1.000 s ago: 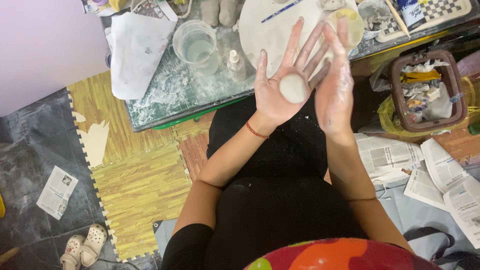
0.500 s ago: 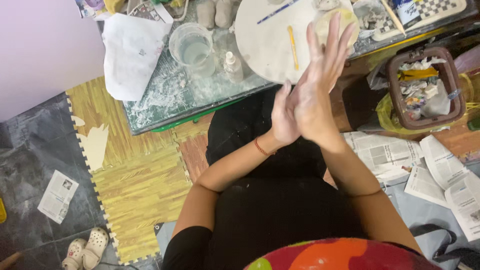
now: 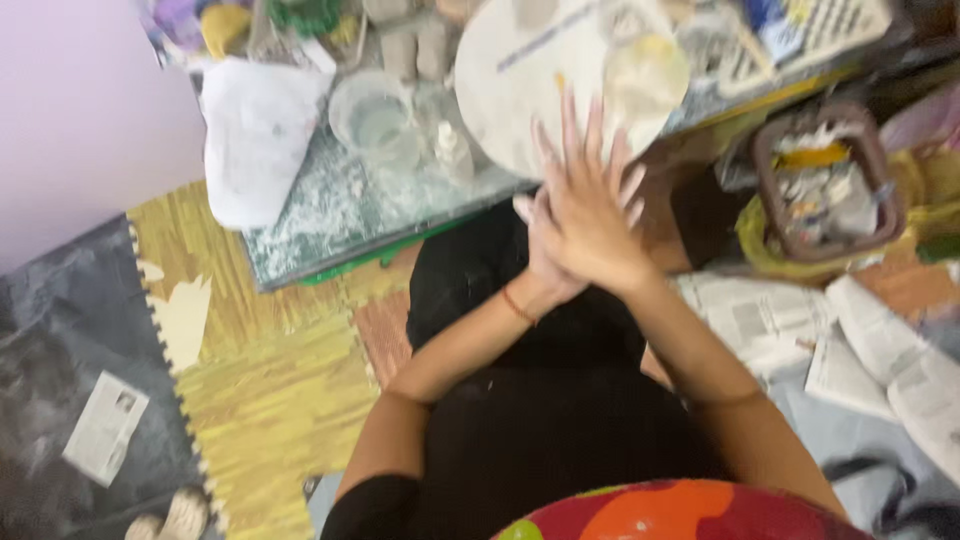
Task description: The person shapes a small lump of clay into a smooth ball by rolling it between their palms. They repeatedly smooth the surface and place the finished ball on a white plate alongside other clay pieces.
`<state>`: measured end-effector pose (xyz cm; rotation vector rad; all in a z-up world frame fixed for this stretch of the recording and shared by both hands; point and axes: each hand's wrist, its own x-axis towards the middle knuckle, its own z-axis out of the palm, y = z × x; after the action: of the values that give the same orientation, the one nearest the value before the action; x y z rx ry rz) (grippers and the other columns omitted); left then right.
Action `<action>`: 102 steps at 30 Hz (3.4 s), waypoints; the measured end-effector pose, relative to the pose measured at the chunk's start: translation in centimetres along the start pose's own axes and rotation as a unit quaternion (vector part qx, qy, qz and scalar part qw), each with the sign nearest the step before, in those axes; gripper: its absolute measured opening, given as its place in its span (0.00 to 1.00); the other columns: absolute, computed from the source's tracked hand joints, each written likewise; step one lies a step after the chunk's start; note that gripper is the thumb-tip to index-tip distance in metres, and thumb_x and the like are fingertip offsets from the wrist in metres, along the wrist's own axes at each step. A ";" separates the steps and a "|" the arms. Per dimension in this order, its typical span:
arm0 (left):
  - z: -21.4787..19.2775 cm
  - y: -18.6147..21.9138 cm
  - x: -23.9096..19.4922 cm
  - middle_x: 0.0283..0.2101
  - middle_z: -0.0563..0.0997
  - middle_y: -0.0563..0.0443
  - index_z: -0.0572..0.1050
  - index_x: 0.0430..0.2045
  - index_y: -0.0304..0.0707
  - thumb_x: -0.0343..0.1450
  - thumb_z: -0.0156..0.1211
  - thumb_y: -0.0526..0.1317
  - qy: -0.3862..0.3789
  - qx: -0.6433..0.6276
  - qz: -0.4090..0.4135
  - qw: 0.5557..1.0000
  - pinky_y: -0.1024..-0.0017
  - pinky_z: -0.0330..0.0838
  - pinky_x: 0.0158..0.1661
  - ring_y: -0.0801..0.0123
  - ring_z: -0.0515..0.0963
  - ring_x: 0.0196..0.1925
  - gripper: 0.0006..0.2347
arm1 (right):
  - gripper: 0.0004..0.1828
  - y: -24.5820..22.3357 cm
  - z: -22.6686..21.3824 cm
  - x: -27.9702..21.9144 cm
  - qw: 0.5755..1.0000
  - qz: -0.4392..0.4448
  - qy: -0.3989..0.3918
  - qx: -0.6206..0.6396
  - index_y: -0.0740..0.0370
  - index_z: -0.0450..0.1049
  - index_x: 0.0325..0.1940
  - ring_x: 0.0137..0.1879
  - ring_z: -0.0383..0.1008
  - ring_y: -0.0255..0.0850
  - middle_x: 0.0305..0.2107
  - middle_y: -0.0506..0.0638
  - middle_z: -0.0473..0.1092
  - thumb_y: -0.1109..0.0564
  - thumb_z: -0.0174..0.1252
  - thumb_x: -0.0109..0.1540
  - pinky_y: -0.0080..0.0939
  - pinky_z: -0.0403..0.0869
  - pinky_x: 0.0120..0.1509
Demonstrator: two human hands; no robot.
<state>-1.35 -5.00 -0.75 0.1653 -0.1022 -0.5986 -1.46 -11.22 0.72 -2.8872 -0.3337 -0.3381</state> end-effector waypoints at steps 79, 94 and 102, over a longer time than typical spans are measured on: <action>-6.0 12.7 18.8 0.59 0.68 0.47 0.62 0.66 0.48 0.72 0.72 0.33 0.199 0.822 0.141 0.515 0.63 0.72 0.60 0.56 0.73 0.60 0.29 | 0.35 15.3 2.3 9.7 0.969 0.105 0.040 0.221 0.59 0.68 0.61 0.57 0.72 0.47 0.51 0.51 0.73 0.56 0.83 0.58 0.48 0.52 0.75; -4.0 12.5 14.6 0.61 0.75 0.47 0.58 0.72 0.38 0.75 0.60 0.18 0.198 0.496 0.069 0.843 0.63 0.79 0.65 0.66 0.75 0.66 0.30 | 0.40 15.3 2.7 7.8 0.905 0.210 0.058 0.366 0.64 0.61 0.68 0.63 0.67 0.45 0.54 0.55 0.62 0.65 0.73 0.56 0.44 0.71 0.72; -4.3 10.5 12.3 0.66 0.63 0.54 0.48 0.73 0.35 0.67 0.60 0.19 0.280 0.354 0.063 0.890 0.63 0.73 0.66 0.71 0.72 0.59 0.38 | 0.31 12.8 1.2 7.4 0.694 0.307 0.066 0.648 0.59 0.63 0.64 0.52 0.74 0.42 0.49 0.53 0.69 0.72 0.71 0.64 0.43 0.76 0.61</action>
<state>15.15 -2.85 -2.46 1.0283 0.2372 -0.3396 8.96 -21.63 -0.89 -1.3925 0.3377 -0.0822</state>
